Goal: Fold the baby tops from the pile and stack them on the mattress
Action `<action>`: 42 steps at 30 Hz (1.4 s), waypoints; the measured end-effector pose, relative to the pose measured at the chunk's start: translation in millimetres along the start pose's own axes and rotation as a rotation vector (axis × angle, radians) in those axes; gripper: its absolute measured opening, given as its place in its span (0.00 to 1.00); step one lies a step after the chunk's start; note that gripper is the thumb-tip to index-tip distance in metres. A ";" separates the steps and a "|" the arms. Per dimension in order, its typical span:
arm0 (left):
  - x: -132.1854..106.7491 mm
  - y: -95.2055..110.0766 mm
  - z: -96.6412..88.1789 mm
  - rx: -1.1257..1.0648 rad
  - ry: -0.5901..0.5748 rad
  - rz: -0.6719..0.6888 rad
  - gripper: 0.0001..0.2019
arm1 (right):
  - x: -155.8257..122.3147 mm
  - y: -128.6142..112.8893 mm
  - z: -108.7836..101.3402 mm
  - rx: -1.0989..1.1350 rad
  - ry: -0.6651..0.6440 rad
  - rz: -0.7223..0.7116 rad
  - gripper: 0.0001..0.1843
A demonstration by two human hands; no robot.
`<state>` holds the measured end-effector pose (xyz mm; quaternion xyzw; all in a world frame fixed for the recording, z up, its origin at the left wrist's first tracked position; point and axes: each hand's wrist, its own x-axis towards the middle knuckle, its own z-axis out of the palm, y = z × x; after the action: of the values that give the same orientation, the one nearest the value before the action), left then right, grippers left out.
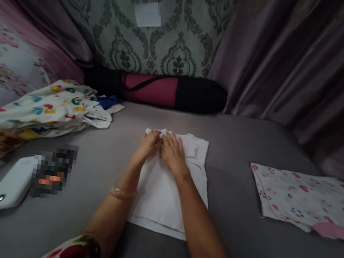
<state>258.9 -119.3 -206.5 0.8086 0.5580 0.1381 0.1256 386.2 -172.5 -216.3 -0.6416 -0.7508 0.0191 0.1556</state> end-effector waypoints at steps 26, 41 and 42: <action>-8.9 -23.1 28.5 0.173 0.051 -0.009 0.34 | -28.9 27.4 13.3 -0.056 0.153 0.504 0.34; -11.6 -69.3 -3.3 0.162 -0.237 0.154 0.32 | -46.5 74.6 -21.2 -0.007 -0.236 0.226 0.34; -12.9 -69.5 -7.1 0.174 -0.244 0.128 0.32 | -51.2 77.7 -25.8 0.008 -0.239 0.224 0.33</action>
<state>191.7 -107.1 -225.8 0.8611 0.4958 -0.0021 0.1129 473.8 -212.9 -220.2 -0.7140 -0.6875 0.1156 0.0646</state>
